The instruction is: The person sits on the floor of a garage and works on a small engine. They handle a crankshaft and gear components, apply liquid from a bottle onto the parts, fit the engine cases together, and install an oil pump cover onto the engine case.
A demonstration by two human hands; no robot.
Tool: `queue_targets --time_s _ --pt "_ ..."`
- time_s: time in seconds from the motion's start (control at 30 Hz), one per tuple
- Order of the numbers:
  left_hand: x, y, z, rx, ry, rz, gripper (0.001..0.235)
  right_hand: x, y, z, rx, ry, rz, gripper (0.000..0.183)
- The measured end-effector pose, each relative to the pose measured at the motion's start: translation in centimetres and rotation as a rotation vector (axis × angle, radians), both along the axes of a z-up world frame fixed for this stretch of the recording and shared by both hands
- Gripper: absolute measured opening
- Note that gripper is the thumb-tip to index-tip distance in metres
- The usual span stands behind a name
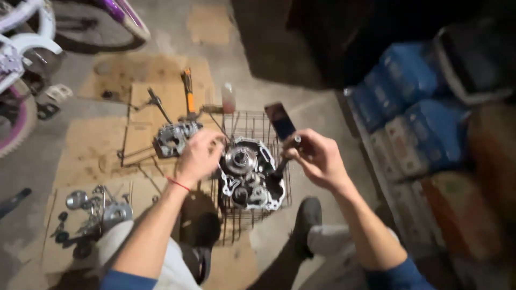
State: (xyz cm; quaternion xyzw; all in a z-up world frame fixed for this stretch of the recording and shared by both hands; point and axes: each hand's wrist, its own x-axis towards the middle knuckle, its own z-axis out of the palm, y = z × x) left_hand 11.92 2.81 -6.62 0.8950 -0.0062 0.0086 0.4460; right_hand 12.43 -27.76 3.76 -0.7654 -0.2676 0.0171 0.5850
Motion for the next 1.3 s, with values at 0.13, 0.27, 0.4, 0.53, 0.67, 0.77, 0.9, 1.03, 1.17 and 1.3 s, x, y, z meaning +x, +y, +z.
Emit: queue_targets --time_s 0.13,0.27,0.4,0.53,0.67,0.77,0.9,1.03,1.17,1.3 --pt "0.4 1.9 0.1 0.345 -0.359 -0.031 0.036 0.6 -0.5 -0.2 -0.053 -0.039 0.016 0.015" --pt "0.5 2.6 -3.1 0.342 -0.310 -0.139 0.053 0.0 -1.3 -1.3 -0.068 -0.036 -0.013 0.018" --pt "0.1 3.1 -5.4 0.474 -0.082 -0.243 0.063 -1.1 -2.4 -2.6 -0.119 -0.023 -0.037 0.021" --pt "-0.8 3.4 -6.2 0.703 0.385 -0.294 0.064 -2.4 -3.1 -5.1 -0.161 0.025 -0.075 0.022" --pt "-1.7 3.9 -6.5 0.775 0.565 -0.371 0.052 -3.0 -2.8 -7.7 -0.120 0.053 -0.081 0.022" --pt "-2.0 4.1 -6.8 0.741 0.496 -0.336 0.053 -3.0 -2.2 -8.4 -0.124 0.021 -0.136 0.020" --pt "-1.5 5.0 -7.7 0.726 0.419 -0.370 0.061 -2.5 -1.5 -8.4 -0.165 0.053 -0.161 0.018" --pt "-1.5 5.2 -7.9 0.735 0.439 -0.379 0.066 -2.6 -1.7 -8.7 -0.181 0.069 -0.146 0.017" --pt "-1.6 4.9 -7.3 0.738 0.436 -0.391 0.067 -3.1 -1.0 -7.9 -0.275 -0.015 -0.113 0.021" --pt "-1.4 4.7 -7.0 0.757 0.495 -0.383 0.065 -3.2 -0.6 -7.8 -0.294 -0.031 -0.049 0.023"
